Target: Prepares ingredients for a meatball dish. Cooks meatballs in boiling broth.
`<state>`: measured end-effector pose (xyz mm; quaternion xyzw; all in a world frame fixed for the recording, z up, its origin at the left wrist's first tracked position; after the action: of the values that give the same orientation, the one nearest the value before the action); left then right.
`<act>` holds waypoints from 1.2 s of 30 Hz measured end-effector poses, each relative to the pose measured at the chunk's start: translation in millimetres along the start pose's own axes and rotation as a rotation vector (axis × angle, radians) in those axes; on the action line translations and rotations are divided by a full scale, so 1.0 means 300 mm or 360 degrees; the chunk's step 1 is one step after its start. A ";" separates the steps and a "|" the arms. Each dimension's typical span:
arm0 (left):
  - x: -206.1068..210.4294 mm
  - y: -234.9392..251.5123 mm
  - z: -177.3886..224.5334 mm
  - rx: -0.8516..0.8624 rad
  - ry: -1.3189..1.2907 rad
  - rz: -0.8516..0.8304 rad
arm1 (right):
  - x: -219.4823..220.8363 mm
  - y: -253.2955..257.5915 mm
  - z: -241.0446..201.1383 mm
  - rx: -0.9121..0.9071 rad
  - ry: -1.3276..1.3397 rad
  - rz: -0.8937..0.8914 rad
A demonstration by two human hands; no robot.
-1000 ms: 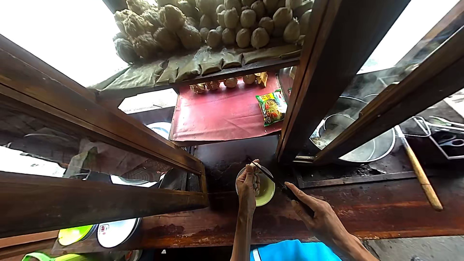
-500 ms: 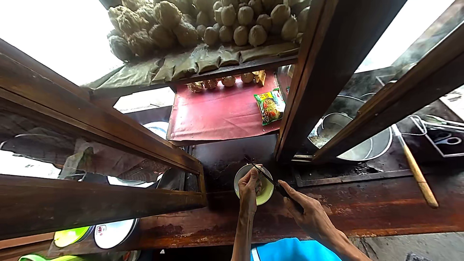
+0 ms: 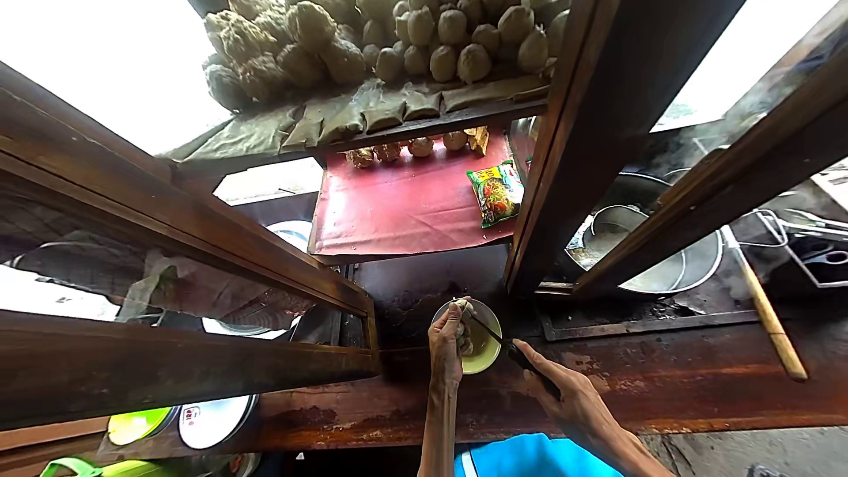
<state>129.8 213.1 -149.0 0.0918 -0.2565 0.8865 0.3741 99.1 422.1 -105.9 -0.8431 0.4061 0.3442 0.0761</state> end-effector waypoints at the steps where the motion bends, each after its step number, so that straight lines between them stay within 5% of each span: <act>1: -0.013 0.006 -0.003 -0.0007 0.0030 0.0022 | -0.010 -0.018 0.010 0.0048 0.0025 -0.0050; 10: -0.116 0.086 -0.132 -0.0102 0.1509 0.0148 | -0.065 -0.100 0.136 0.0492 0.0370 -0.0166; 13: -0.112 0.067 -0.127 -0.0217 0.0990 0.0141 | -0.048 -0.091 0.121 0.0501 0.0443 -0.0175; 19: -0.052 0.020 -0.138 -0.0435 -0.0477 -0.0330 | -0.016 -0.056 0.073 0.0395 0.0339 -0.0200; 36: 0.023 -0.030 -0.155 -0.0446 -0.0822 -0.0082 | -0.025 -0.057 0.004 0.0100 -0.0091 -0.0020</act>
<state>132.7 247.1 -182.7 0.2682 -0.4606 0.7800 0.3279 107.9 438.6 -104.6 -0.8327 0.4090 0.3547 0.1161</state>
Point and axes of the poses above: each hand's wrist, its own y-axis towards the middle knuckle, its own x-axis out of the palm, z = x × y, the point moved 8 cm from there along y, towards the middle knuckle
